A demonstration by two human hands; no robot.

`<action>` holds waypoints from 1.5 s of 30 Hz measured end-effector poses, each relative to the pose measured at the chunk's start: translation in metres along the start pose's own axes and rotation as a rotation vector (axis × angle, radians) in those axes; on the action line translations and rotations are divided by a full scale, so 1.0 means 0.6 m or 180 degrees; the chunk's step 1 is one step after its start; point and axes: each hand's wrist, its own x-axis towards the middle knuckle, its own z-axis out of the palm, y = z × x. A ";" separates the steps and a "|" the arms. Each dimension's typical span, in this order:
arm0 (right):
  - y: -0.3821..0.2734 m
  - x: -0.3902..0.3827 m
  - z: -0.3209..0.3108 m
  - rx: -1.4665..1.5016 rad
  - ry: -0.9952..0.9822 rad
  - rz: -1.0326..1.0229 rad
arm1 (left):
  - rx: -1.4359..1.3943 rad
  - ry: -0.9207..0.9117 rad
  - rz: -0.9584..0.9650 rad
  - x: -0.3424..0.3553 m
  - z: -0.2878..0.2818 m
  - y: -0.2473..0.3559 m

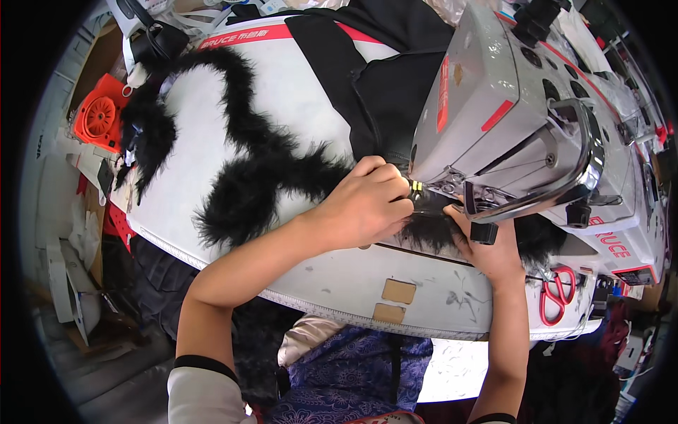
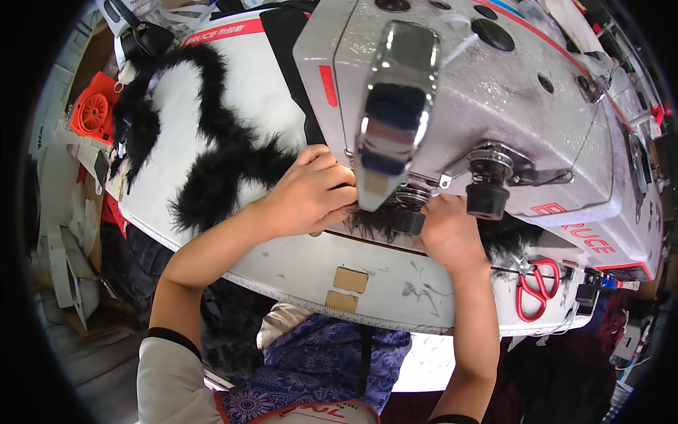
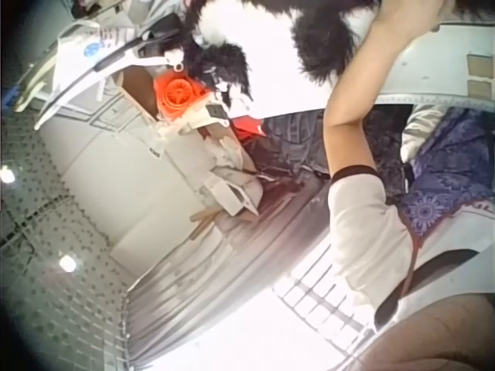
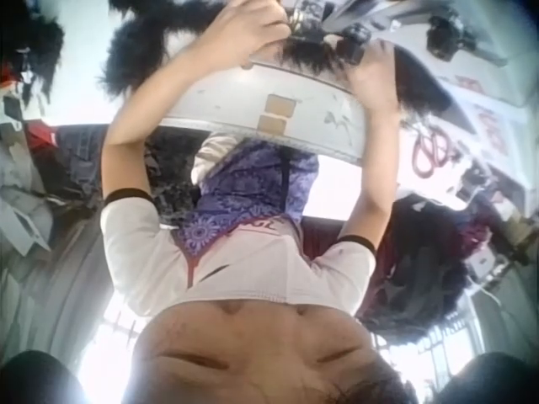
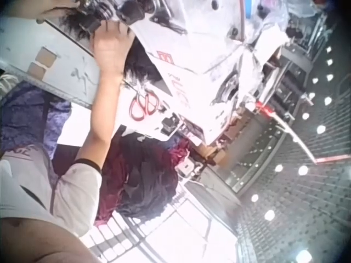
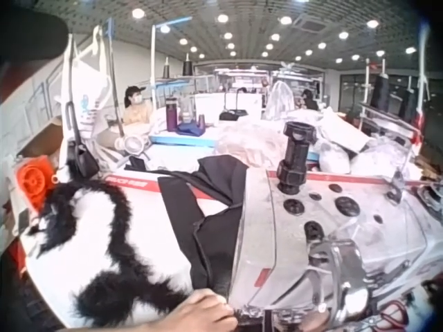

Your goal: Sewing a piece of black fur trim onto a patterned fabric using an industrial sewing machine.

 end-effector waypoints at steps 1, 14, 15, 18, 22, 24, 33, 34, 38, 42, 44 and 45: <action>-0.004 0.005 0.001 0.0043 0.0215 -0.0246 | -0.0012 0.0052 -0.0071 0.002 0.002 0.001; -0.001 0.021 0.020 0.0943 0.0790 -0.0511 | -0.0102 -0.0028 -0.0310 0.005 -0.005 0.006; 0.000 0.023 0.019 0.0999 0.0748 -0.0525 | -0.0216 -0.0108 -0.0326 0.004 -0.009 0.006; -0.002 0.027 0.018 0.0908 0.0916 -0.0683 | -0.0292 -0.0121 -0.0374 0.007 -0.009 0.008; -0.007 0.022 0.020 0.0792 0.0939 -0.0731 | -0.0058 -0.0099 -0.0461 0.007 0.003 0.020; -0.006 0.019 0.025 0.1022 0.0717 -0.0464 | -0.0101 -0.0102 -0.0423 0.004 0.004 0.014; 0.010 0.015 0.039 0.0852 0.0885 -0.0588 | -0.0575 -0.0205 -0.0186 -0.015 -0.009 -0.013; 0.009 0.016 0.040 0.1000 0.0852 -0.0557 | -0.0646 -0.0210 -0.0162 -0.015 -0.009 -0.014; 0.005 0.020 0.032 0.1196 0.0768 -0.0448 | -0.0448 -0.0210 0.0038 -0.018 -0.010 -0.015; -0.011 0.024 0.008 0.0711 0.0850 -0.0630 | -0.0209 -0.0156 0.0309 -0.019 -0.010 -0.013; -0.027 0.021 -0.002 -0.0307 0.0826 -0.0937 | -0.0154 -0.0155 0.0397 -0.019 -0.009 -0.014; -0.037 0.021 -0.004 -0.0390 0.0774 -0.0977 | -0.0048 -0.0220 0.0534 -0.018 -0.008 -0.014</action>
